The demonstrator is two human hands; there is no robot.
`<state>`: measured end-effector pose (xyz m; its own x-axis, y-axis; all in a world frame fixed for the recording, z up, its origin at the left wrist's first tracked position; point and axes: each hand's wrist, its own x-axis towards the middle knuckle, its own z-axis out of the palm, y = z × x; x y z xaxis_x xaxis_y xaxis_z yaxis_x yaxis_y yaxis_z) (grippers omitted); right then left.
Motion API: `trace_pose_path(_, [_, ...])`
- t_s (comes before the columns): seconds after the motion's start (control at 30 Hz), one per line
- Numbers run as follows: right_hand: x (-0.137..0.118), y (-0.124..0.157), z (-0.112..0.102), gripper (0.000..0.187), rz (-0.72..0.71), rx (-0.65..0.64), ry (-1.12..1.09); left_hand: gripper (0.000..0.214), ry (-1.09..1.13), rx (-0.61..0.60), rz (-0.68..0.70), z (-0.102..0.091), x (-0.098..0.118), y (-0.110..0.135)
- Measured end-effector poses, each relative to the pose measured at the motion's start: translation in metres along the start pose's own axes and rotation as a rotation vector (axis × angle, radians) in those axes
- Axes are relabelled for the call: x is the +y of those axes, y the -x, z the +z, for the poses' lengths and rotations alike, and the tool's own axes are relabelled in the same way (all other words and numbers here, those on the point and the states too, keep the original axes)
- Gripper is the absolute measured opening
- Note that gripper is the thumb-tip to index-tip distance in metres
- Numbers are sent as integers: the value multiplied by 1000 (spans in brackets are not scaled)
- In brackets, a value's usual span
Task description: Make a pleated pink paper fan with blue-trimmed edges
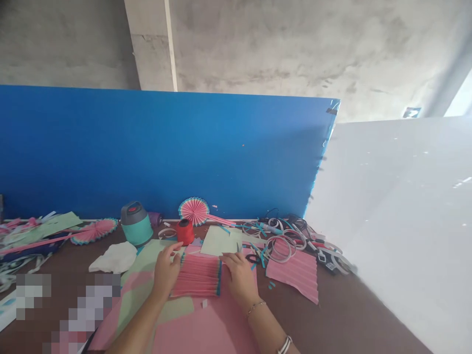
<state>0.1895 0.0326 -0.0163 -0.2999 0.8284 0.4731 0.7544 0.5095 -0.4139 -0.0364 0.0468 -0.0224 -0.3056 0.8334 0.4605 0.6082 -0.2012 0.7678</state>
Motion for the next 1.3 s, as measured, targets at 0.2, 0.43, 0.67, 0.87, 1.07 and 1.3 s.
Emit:
trace_pose_path(0.2, [-5, 0, 10, 34, -62, -127, 33, 28, 124, -119, -175, 7, -19, -6])
trace_pose_path(0.43, [4, 0, 9, 32, 59, -69, -10, 33, 275, -171, -216, 7, -11, -1])
trace_pose_path(0.67, [13, -3, 1, 23, 175, 120, -462, 48, 600, -208, -264, 4, 8, 1])
trace_pose_path(0.87, [6, -3, -2, 26, 207, 54, -698, 84, 840, -263, -271, 15, 8, 4])
trace_pose_path(1.07, [1, -2, -2, 27, 178, -35, -691, 74, 820, -214, -363, 6, 19, 7])
trace_pose_path(1.3, [-1, 0, -8, 40, 239, -56, -756, 53, 697, -119, -375, -1, 28, 6])
